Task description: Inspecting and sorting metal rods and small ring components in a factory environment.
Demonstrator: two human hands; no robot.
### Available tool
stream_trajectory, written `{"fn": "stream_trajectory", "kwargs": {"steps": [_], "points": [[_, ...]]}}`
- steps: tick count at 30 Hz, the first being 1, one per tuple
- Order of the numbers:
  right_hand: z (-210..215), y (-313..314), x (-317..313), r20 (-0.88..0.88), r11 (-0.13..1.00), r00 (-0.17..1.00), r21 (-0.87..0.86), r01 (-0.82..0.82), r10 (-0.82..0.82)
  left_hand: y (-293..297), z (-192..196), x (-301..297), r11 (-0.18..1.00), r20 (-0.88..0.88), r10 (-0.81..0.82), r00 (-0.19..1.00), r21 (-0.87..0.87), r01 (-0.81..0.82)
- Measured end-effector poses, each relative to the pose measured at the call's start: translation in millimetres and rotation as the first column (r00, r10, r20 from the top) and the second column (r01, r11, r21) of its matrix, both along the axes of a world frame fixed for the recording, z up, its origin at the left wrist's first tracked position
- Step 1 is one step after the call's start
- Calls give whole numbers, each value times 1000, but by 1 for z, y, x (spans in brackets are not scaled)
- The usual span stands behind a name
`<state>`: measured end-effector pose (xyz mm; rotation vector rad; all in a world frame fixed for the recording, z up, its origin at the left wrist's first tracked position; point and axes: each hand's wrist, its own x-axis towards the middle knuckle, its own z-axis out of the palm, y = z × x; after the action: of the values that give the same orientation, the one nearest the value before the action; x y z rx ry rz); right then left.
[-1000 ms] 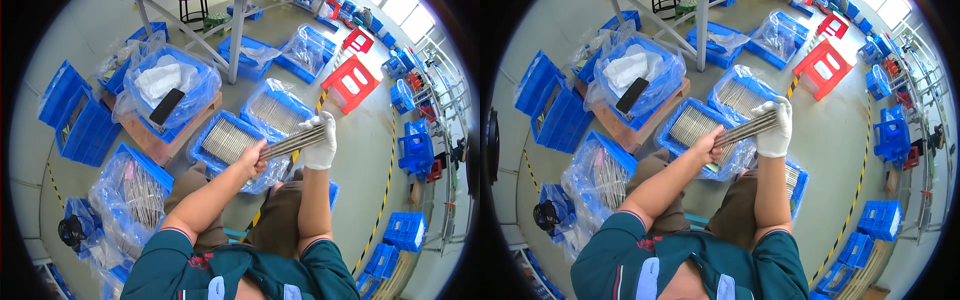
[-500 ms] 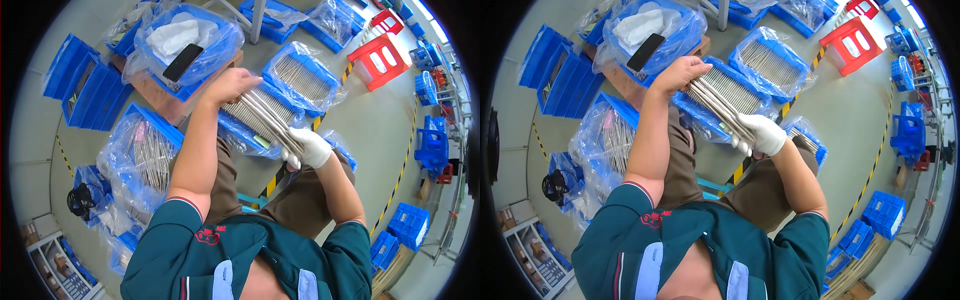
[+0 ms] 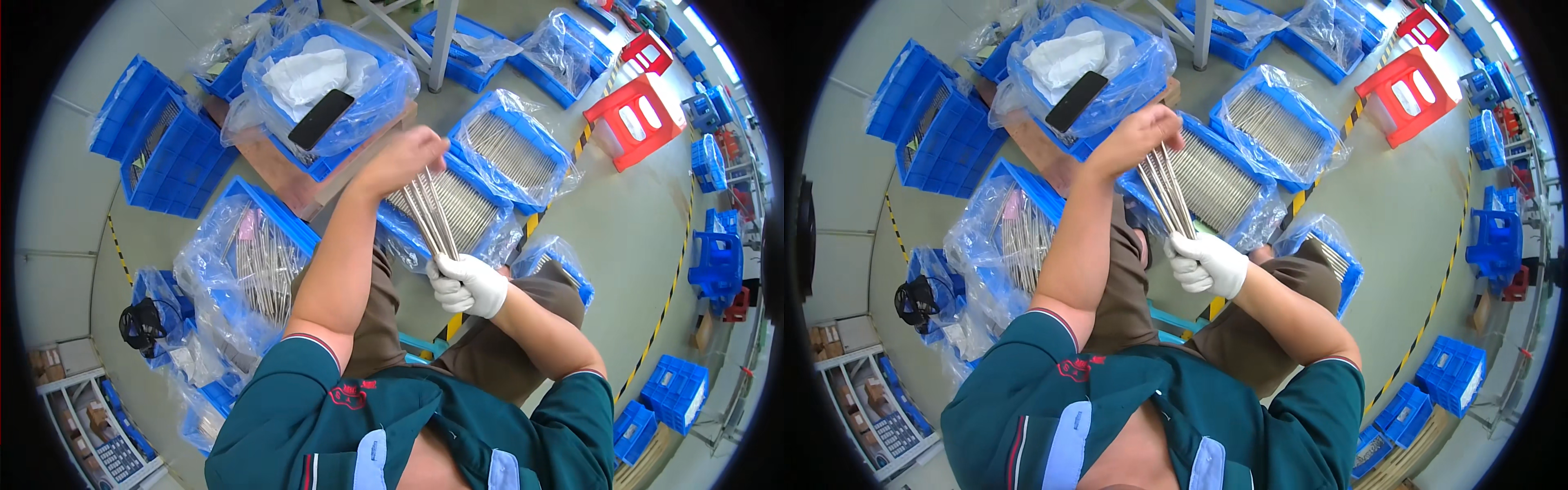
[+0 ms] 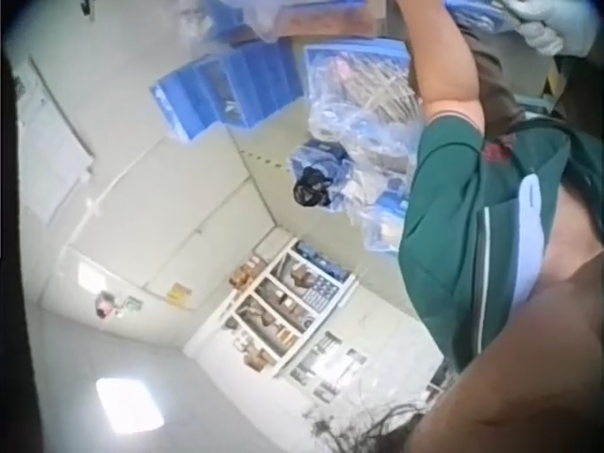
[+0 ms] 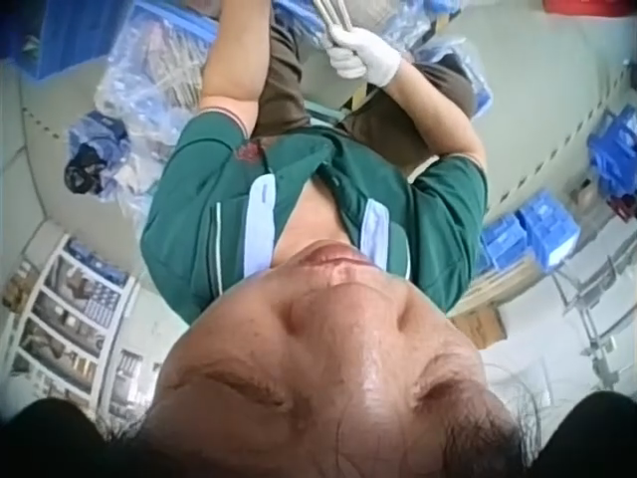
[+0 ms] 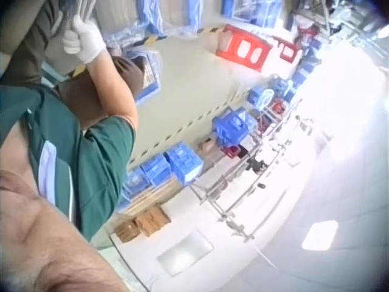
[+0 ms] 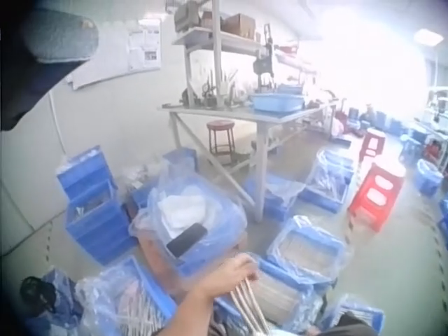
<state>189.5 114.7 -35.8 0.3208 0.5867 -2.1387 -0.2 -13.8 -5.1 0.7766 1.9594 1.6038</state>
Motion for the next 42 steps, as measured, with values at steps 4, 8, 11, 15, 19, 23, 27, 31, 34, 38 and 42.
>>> {"fn": "stream_trajectory", "kwargs": {"steps": [4,8,11,15,19,23,27,31,34,38,42], "points": [[18,3,-4,-127,838,981,511,193,-148,-1,-5,-11,866,203,411,889,218,-451],[16,20,-7,-561,429,792,670,605,-241,-1,-2,-6,836,385,358,851,274,-476],[30,40,-8,-780,240,606,565,789,-158,-2,4,5,843,455,285,844,300,-446],[55,59,-7,-672,322,583,486,813,-457,5,-1,14,849,568,145,810,349,-397],[68,67,-11,-564,394,603,458,797,-564,8,1,23,834,604,45,796,416,-363],[70,70,-10,-563,398,606,459,795,-561,10,-1,25,824,618,-13,786,452,-341],[65,66,-12,-673,250,600,550,797,-432,12,1,25,743,611,-117,783,577,-339],[55,57,-13,-709,116,632,632,767,-314,16,6,25,713,575,-111,811,614,-339],[55,50,-14,-700,96,676,675,732,-228,16,9,29,705,556,-94,826,623,-339],[52,48,-16,-712,39,690,692,721,-126,12,7,29,708,547,-124,828,634,-312],[48,46,-18,-701,29,708,709,705,-91,11,5,31,704,552,-121,825,633,-321]]}}
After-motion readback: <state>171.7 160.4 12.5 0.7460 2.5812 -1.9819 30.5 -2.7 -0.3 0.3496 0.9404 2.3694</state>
